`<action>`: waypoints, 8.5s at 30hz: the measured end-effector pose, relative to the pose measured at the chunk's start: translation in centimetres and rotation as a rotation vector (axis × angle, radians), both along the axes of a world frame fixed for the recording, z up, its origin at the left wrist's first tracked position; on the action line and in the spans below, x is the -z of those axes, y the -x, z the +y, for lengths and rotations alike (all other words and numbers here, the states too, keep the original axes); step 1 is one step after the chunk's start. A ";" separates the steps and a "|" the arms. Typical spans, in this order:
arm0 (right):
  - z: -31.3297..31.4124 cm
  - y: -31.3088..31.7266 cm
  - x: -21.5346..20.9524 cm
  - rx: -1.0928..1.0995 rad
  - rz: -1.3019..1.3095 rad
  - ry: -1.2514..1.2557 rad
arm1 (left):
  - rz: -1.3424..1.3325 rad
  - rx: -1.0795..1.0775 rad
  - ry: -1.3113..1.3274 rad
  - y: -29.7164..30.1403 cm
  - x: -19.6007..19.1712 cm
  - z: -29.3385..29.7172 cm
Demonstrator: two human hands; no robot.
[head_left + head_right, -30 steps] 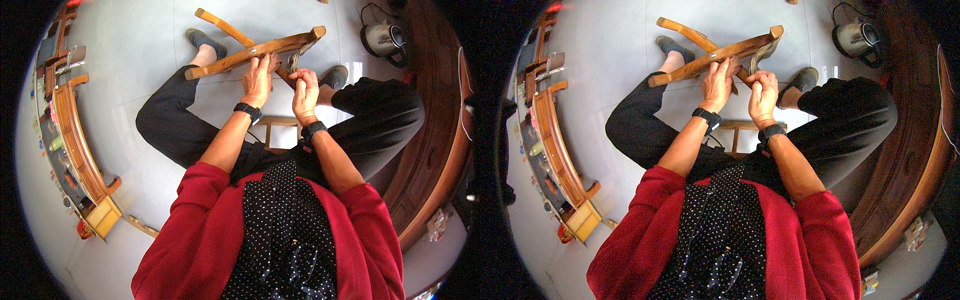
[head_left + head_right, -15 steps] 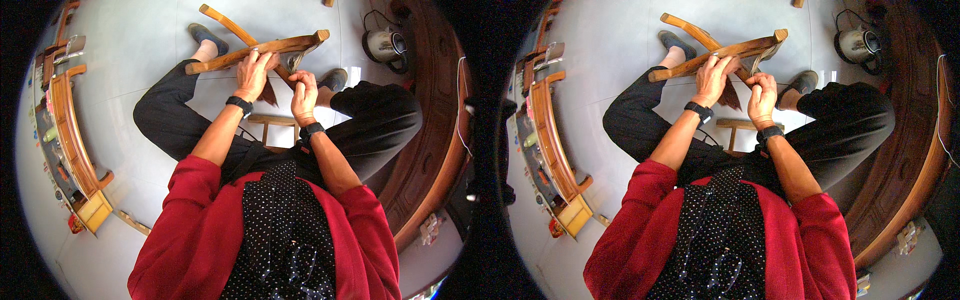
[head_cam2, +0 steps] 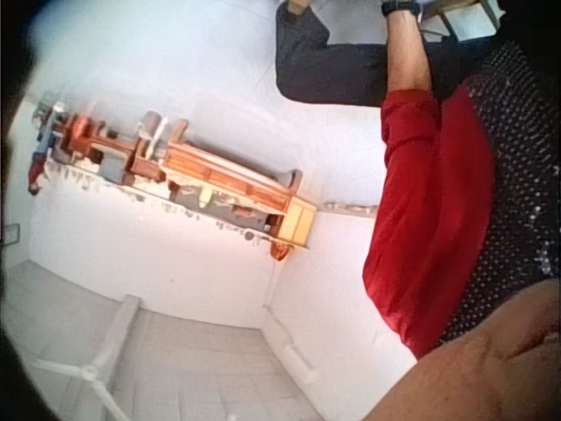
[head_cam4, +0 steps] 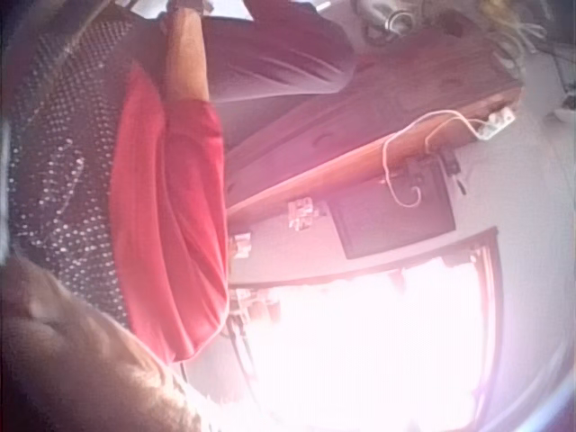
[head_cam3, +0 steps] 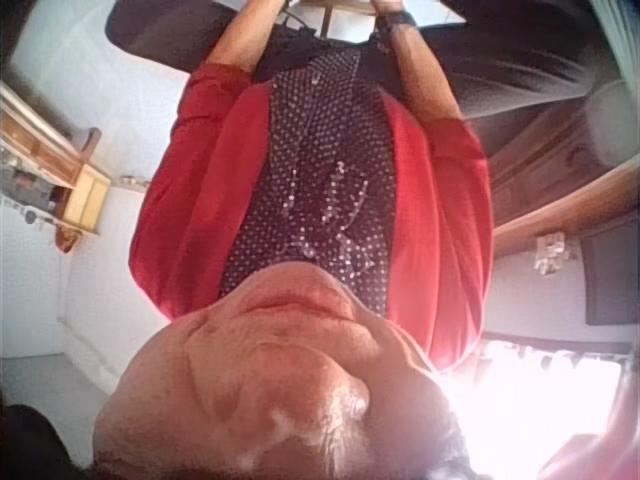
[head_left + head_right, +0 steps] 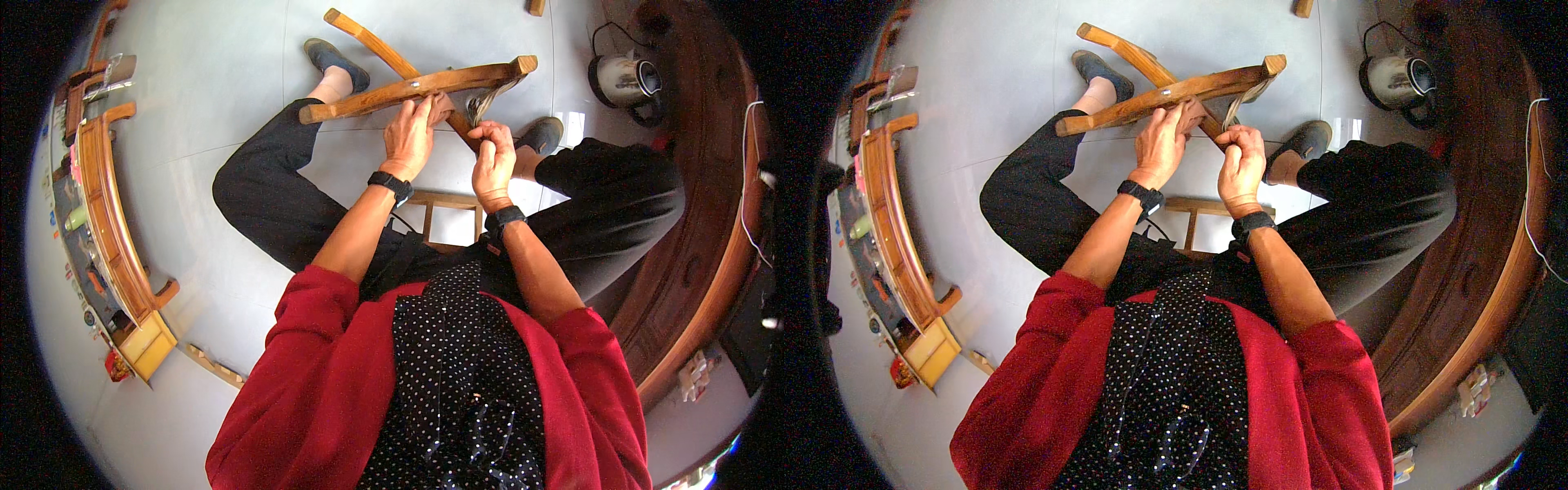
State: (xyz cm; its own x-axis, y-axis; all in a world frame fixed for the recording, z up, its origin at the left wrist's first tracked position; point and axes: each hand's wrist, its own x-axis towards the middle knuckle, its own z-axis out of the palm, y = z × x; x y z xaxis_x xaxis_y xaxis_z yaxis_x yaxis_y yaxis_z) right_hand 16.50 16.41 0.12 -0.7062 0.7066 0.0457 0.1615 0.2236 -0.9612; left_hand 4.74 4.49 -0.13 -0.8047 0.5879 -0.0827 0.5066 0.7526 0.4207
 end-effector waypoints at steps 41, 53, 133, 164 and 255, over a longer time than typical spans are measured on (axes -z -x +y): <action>13.2 8.0 -4.1 -0.142 -0.313 -0.327 | -0.125 -0.488 -0.298 1.7 -1.5 -8.4; 14.2 6.3 -3.3 -0.462 -0.547 -0.151 | 0.008 -0.416 -0.173 7.6 1.2 -7.0; 7.1 3.4 -4.0 -0.483 -0.815 -0.481 | -0.054 -0.433 -0.170 9.7 1.3 -6.4; 8.1 3.5 -3.1 -0.487 -0.830 -0.451 | -0.072 -0.301 -0.515 5.1 2.8 0.0; 6.7 3.5 -4.1 -0.458 -0.846 -0.436 | 0.096 0.132 -0.077 3.1 -1.2 -1.9</action>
State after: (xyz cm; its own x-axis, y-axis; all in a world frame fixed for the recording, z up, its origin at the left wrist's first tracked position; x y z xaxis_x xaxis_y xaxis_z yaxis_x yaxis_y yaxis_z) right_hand 13.01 23.09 4.23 -0.8213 0.4059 -0.4007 0.5549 0.7313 -0.3965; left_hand 1.62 2.62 1.05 -0.7224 0.6904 0.0401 0.6391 0.6443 0.4201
